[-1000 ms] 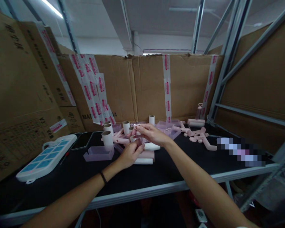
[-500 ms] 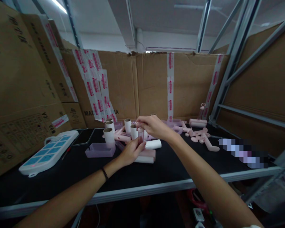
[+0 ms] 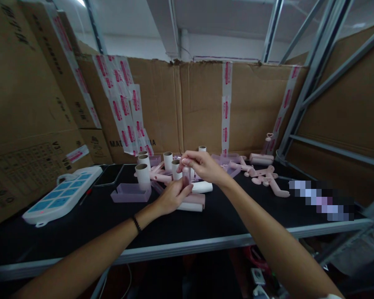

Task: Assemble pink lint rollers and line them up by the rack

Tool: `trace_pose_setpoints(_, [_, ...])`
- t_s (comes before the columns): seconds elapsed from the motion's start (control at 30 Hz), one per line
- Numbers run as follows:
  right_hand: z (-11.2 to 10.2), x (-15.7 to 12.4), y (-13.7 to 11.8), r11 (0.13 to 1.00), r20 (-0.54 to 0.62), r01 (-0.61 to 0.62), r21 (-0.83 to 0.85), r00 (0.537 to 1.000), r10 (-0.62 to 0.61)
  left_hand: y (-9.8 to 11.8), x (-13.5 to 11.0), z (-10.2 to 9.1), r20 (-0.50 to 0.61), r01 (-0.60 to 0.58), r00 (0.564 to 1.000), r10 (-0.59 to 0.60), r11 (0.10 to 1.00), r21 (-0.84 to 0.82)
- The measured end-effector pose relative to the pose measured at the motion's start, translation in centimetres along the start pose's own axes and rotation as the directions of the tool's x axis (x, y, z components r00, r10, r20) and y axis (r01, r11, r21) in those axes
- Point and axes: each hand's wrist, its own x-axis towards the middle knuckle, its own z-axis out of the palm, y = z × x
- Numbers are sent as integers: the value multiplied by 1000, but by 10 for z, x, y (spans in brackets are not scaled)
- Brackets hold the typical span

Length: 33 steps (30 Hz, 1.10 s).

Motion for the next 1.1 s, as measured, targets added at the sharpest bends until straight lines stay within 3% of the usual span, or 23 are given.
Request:
trace_pose_setpoints(0.1, [1,0,-5,994,-18,-43,-102,999,41,1,0,-1,-7,-4,1000,4,1000,4])
trace_pose_setpoints(0.23, [6,-1,-13,935,-134,-132,-330,987,92,3,1,0,-35,1,999,0,999,47])
trace_pose_setpoints(0.47, [25,-4,-29,698,-397,-376,-609,907,142,3,0,4,-89,6,996,2,997,83])
trace_pose_setpoints(0.5, [27,-5,-29,701,-413,-385,-600,900,140,3,0,3,-90,0,996,7,997,78])
trace_pose_setpoints(0.57, [30,-8,-27,791,-405,-357,-498,902,152,3,-1,2,-94,-14,995,20,998,67])
trace_pose_setpoints(0.63, [31,-10,-22,911,-350,-299,-286,917,191,4,-1,1,-100,-23,995,29,998,57])
trace_pose_setpoints(0.73, [31,-14,-12,967,-284,-249,-49,932,226,5,-1,1,-110,-7,994,15,997,74])
trace_pose_setpoints(0.87, [33,-18,-11,949,-348,-266,-171,917,194,6,-2,3,-128,-3,992,16,995,100])
trace_pose_setpoints(1.0, [43,-18,-21,879,-491,-318,-354,863,115,6,-4,4,-137,-10,990,22,996,84])
trace_pose_setpoints(1.1, [49,-18,-23,861,-547,-353,-366,830,108,7,-5,2,-135,-14,991,24,997,74])
